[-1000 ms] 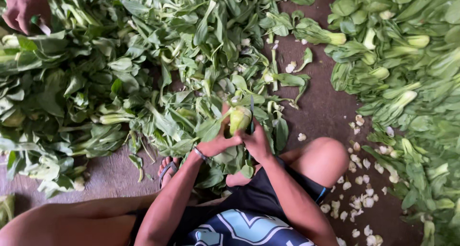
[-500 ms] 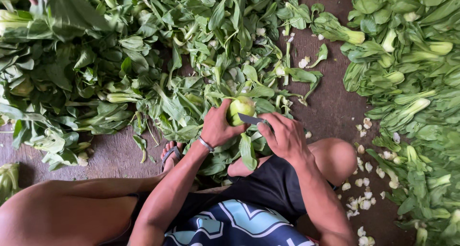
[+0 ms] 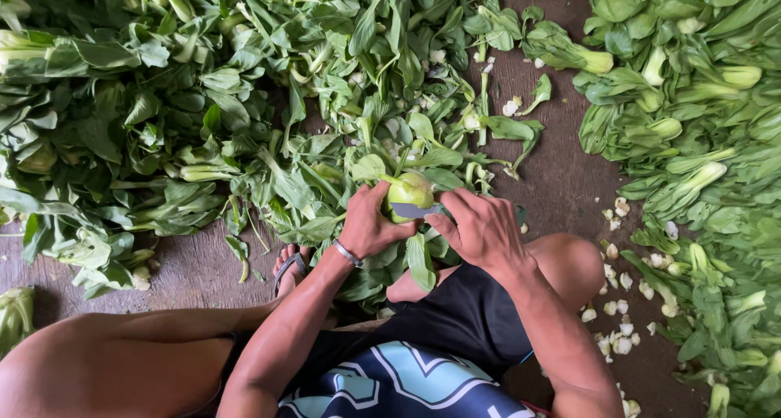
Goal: The person sits on the floor among piles of leafy green vegetables and trims each one with a small knife, cutting away root ends and outer leaves and tossing the trimmed pieces aside. They repeatedly pick up a new vegetable, trim it by hand, and set it down with the processed pile.
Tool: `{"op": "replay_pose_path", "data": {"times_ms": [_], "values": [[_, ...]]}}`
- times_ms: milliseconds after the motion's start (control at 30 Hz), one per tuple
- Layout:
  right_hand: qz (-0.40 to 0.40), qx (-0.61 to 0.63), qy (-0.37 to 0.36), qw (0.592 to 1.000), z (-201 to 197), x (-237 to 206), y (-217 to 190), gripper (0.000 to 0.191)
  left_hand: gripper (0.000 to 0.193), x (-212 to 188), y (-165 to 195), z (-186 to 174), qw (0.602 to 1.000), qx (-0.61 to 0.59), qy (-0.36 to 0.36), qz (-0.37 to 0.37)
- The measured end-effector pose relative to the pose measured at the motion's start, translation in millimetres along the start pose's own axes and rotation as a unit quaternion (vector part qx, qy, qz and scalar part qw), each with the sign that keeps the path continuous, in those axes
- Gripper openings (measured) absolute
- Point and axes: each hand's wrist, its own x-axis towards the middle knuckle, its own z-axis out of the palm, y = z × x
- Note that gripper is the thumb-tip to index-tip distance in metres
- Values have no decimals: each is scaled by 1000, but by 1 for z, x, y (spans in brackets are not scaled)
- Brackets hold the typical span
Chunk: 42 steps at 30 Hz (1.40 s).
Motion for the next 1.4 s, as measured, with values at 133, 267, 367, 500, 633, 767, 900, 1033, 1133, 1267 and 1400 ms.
{"op": "replay_pose_path", "data": {"times_ms": [133, 267, 367, 500, 633, 767, 900, 1033, 1133, 1267, 1400], "values": [[5, 3, -3, 1000, -8, 2, -1, 38, 51, -2, -1, 2, 998, -55, -1, 24], [-9, 13, -19, 1000, -1, -4, 10, 39, 48, -1, -3, -6, 993, -94, -20, 64], [130, -49, -128, 982, 5, -4, 42, 34, 57, -1, 3, -15, 984, -103, -64, 127], [180, 73, -25, 981, 7, -11, 89, 32, 66, -4, 22, -21, 988, -49, -71, 124], [115, 301, 1, 947, 30, -34, 83, 44, 65, 3, 23, -28, 978, -126, -134, 96], [126, 411, -28, 902, 65, -43, 50, 80, 54, 5, 18, -19, 963, -165, -214, -13], [168, 401, -45, 899, 74, -36, 41, 75, 47, 3, 16, -12, 970, -172, -174, 3], [186, 346, -24, 919, 74, -33, 40, 71, 52, 11, 10, -19, 987, -58, -116, 90], [179, 338, -1, 924, 80, -33, 41, 70, 54, 13, 6, -21, 989, 43, -122, 65], [165, 293, 49, 940, 93, -33, 44, 74, 68, 10, -5, -16, 988, 3, -90, 126], [193, 261, 100, 940, 111, -36, 43, 74, 115, 7, -19, 8, 930, -253, -260, 66]]}}
